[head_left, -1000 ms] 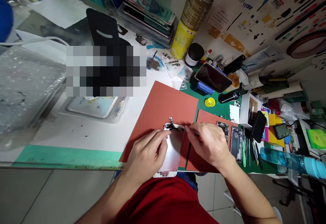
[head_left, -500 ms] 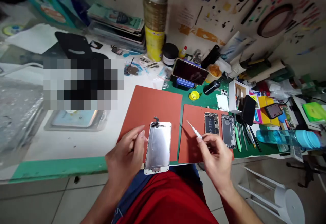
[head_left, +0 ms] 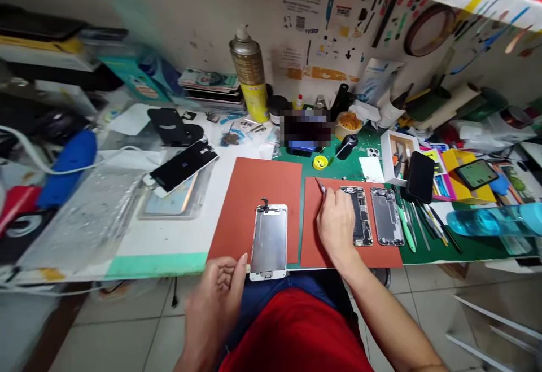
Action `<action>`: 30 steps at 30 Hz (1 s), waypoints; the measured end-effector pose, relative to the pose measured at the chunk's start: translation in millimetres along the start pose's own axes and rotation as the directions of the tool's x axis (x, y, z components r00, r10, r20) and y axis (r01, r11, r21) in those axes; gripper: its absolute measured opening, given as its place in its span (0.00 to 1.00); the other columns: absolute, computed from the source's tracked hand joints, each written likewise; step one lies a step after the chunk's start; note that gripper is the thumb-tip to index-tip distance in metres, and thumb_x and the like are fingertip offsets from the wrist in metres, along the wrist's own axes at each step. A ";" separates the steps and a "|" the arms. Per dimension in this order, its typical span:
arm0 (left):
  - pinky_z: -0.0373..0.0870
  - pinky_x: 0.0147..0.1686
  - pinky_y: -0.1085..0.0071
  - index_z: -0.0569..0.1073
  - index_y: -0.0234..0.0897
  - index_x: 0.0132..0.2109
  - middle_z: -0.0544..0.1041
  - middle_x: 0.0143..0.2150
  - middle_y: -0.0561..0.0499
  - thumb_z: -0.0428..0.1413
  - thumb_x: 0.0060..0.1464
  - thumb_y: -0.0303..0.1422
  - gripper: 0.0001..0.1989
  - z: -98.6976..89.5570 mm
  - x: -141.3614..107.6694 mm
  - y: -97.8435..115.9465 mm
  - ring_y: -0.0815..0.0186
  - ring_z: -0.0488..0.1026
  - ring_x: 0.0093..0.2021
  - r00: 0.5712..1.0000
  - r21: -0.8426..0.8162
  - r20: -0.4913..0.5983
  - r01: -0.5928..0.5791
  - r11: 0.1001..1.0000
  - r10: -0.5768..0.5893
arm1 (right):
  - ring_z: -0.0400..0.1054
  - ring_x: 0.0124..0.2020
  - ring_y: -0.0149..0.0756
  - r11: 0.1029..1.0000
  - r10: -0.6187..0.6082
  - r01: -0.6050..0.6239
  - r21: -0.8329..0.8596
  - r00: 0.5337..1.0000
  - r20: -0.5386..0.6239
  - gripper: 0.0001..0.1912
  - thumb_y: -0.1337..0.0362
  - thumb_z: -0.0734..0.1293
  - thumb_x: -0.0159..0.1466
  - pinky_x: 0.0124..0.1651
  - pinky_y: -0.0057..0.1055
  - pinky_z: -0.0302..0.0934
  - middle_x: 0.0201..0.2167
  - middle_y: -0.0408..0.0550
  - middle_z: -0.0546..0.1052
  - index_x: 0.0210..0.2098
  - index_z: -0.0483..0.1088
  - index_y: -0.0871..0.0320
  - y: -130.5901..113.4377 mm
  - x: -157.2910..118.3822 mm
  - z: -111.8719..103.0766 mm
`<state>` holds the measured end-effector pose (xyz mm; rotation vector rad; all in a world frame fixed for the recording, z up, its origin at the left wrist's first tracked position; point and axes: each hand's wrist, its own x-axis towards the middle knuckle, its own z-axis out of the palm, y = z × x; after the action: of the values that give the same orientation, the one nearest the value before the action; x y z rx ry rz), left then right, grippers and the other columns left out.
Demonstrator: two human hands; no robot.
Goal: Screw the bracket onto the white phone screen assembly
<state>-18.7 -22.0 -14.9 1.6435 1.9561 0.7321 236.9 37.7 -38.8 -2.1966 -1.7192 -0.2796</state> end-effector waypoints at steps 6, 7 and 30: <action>0.74 0.28 0.67 0.63 0.45 0.43 0.86 0.35 0.48 0.60 0.59 0.54 0.21 6.2 -31.3 -22.7 0.55 0.84 0.32 0.876 -0.235 0.361 0.418 0.878 -0.320 | 0.65 0.41 0.48 0.998 -0.046 0.046 0.033 0.999 0.000 0.18 0.74 0.54 0.74 0.43 0.41 0.61 0.38 0.59 0.75 0.51 0.75 0.67 4.6 -1.0 3.6; 0.76 0.30 0.66 0.62 0.45 0.43 0.87 0.37 0.46 0.60 0.59 0.53 0.21 9.2 -32.5 -22.3 0.54 0.85 0.34 0.871 -0.310 0.372 0.442 0.842 -0.321 | 0.65 0.41 0.48 0.998 -0.046 0.046 0.041 0.999 -0.003 0.18 0.73 0.55 0.75 0.44 0.41 0.61 0.38 0.60 0.75 0.51 0.74 0.67 4.9 -2.5 2.2; 0.77 0.39 0.66 0.81 0.36 0.56 0.86 0.36 0.47 0.63 0.61 0.50 0.26 -0.4 -10.9 18.5 0.58 0.82 0.35 0.817 -0.588 0.523 0.553 0.590 -0.245 | 0.63 0.19 0.30 0.097 -0.338 -0.794 0.600 0.541 0.770 0.24 0.42 0.67 0.71 0.25 0.26 0.55 0.20 0.40 0.76 0.45 0.74 0.59 -34.9 -78.2 -50.6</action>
<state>-3.7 -30.3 -2.0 0.7223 1.3820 0.7691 186.2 -44.6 -15.0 -1.3226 -0.9061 1.8183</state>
